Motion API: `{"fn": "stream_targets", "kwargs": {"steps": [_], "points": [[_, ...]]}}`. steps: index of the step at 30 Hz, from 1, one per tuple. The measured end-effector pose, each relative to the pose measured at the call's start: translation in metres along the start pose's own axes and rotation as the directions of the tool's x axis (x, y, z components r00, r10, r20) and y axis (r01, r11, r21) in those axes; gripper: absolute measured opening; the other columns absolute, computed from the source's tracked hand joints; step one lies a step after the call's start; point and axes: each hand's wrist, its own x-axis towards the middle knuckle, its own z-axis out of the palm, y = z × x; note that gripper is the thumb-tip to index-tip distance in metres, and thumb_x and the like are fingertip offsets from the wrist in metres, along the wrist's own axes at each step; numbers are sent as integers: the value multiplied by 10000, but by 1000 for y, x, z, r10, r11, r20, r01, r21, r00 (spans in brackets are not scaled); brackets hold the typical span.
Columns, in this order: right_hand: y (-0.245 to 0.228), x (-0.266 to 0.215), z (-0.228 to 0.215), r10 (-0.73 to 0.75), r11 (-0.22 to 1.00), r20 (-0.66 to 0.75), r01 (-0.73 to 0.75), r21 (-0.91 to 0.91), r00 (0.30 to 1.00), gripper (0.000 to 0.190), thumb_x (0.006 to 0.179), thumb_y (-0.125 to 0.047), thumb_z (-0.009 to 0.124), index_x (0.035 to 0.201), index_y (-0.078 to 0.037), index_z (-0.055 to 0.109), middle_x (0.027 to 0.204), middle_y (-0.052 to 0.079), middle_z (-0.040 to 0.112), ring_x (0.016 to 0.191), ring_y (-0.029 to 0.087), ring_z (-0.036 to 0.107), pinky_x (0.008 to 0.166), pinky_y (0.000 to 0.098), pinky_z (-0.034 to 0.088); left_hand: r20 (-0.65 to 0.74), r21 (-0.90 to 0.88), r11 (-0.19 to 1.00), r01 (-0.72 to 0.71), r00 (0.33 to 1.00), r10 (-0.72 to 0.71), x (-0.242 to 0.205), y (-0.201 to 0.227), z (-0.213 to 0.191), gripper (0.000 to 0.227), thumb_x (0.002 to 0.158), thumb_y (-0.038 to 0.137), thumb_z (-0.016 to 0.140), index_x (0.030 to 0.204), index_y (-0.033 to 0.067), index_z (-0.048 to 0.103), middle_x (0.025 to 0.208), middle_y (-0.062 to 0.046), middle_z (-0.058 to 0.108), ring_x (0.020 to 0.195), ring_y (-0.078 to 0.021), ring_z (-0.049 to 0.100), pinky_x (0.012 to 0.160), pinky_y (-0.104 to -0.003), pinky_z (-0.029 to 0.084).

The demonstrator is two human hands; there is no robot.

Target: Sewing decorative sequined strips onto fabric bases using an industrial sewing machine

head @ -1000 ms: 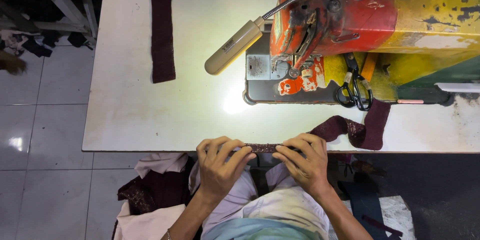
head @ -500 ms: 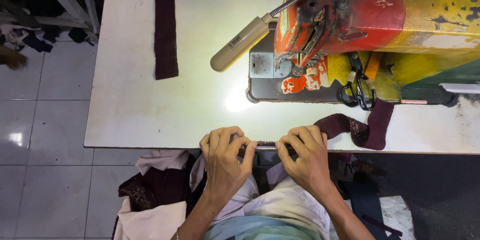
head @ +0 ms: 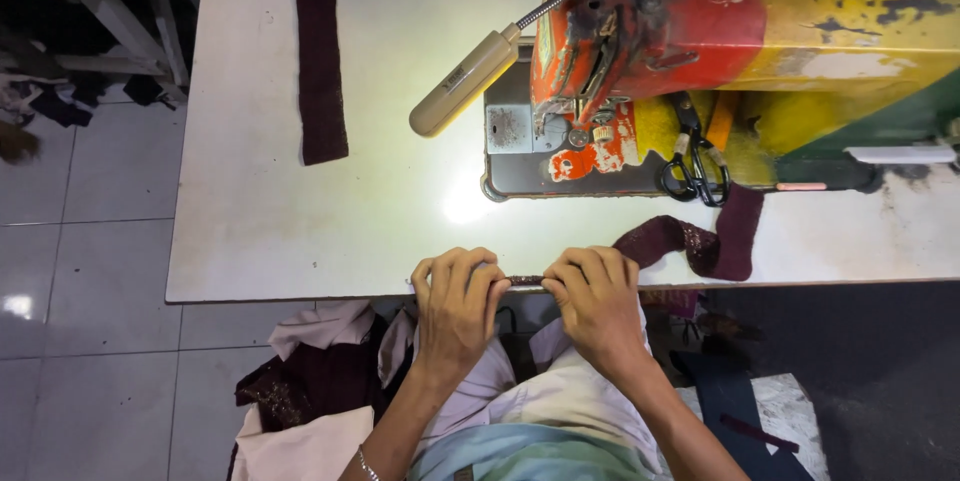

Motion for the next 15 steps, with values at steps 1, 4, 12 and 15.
{"fn": "stream_targets", "kwargs": {"steps": [1, 4, 12, 15], "points": [[-2, -1, 2, -50, 997, 2, 50, -53, 999, 132, 990, -294, 672, 913, -194, 708, 901, 0, 627, 944, 264, 593, 884, 421, 412, -15, 12, 999, -42, 999, 43, -1, -1, 1, 180, 1028, 245, 626, 874, 156, 645, 955, -9, 637, 939, -233, 605, 908, -431, 377], [-21, -4, -13, -138, 978, 11, 138, -155, 990, 159, 1030, -268, 606, 925, -162, 661, 888, 39, 617, 934, 290, 606, 923, 455, 417, -20, -77, 994, -82, 997, 80, -9, -4, -12, 152, 1019, 236, 636, 895, 151, 664, 899, -7, 653, 851, -233, 645, 813, -380, 456], [-137, 17, -94, -259, 950, -73, 268, 162, 963, 169, 992, -235, 556, 1024, -216, 720, 946, -31, 677, 933, 198, 659, 979, 510, 423, -35, -731, 676, 95, 984, -176, 30, 0, -162, 244, 616, -13, 921, 816, -21, 782, 704, -132, 799, 610, -273, 796, 613, -349, 651], [-116, 38, -70, -247, 962, -181, 263, 73, 952, 61, 899, -225, 646, 882, -231, 704, 807, 29, 625, 733, 284, 597, 805, 541, 413, 243, -559, 688, 463, 885, -398, 57, -26, -132, 339, 601, 63, 969, 896, 14, 810, 705, -172, 810, 631, -310, 812, 580, -416, 639]]}}
